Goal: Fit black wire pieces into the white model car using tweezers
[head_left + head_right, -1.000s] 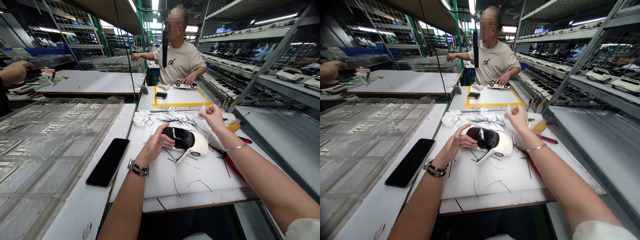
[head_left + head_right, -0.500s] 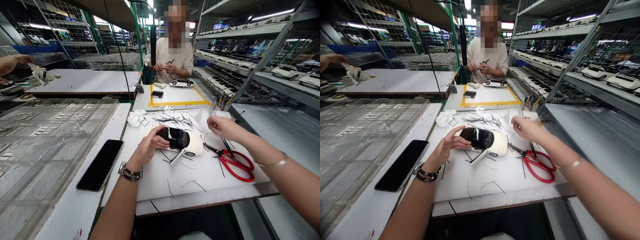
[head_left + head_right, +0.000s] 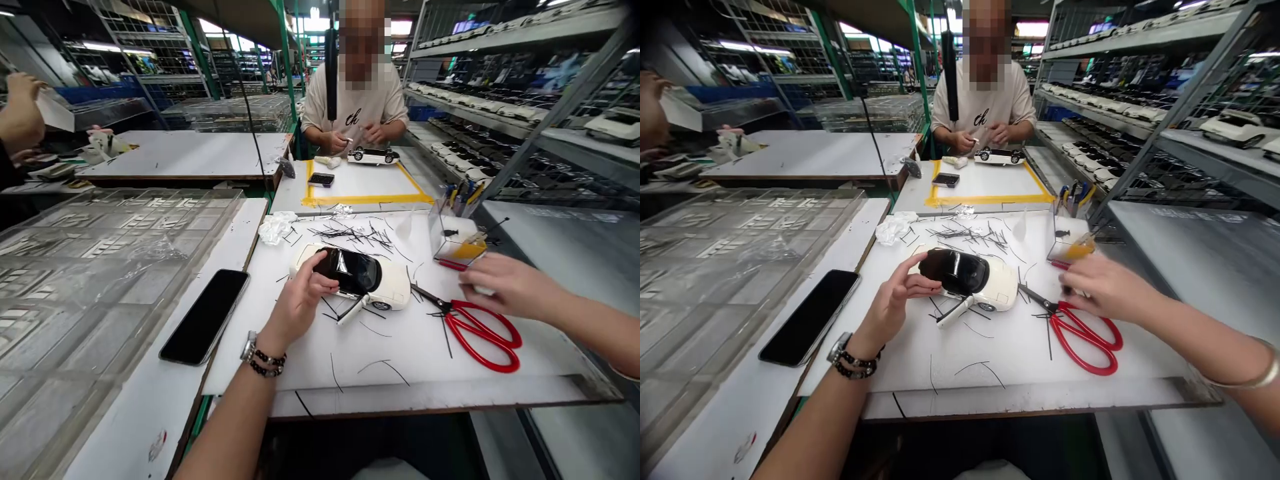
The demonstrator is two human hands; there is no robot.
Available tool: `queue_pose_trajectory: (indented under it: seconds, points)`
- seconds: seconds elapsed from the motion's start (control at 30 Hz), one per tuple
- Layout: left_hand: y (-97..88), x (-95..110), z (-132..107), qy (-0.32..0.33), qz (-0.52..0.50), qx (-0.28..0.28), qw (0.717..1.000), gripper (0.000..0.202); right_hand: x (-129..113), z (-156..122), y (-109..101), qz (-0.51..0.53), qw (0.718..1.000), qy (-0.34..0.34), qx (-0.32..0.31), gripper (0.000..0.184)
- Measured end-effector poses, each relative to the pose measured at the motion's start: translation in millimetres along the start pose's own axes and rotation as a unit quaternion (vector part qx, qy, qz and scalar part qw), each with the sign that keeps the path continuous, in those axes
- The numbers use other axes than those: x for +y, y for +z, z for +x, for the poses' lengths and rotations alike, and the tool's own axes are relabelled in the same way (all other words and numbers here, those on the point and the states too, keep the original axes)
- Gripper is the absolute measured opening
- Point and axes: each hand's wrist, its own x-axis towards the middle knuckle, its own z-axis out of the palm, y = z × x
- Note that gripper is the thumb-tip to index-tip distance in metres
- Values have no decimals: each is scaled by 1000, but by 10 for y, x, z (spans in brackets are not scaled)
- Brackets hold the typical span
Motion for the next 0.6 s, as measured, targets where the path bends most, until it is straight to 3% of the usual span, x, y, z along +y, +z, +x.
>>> queue_pose_trajectory:
  seconds: [0.17, 0.3, 0.43, 0.6]
  points:
    - [149, -130, -195, 44, -11, 63, 997, 82, -597, 377, 373, 197, 976, 90, 12, 28]
    - [184, -141, -248, 55, -5, 50, 997, 78, -981, 614, 646, 352, 920, 174, -10, 29]
    - [185, -111, -248, 60, 9, 38, 997, 77, -1142, 732, 850, 422, 871, 241, -69, 29]
    - [184, -92, -239, 65, 18, 36, 997, 77, -1150, 741, 920, 434, 856, 267, -85, 27]
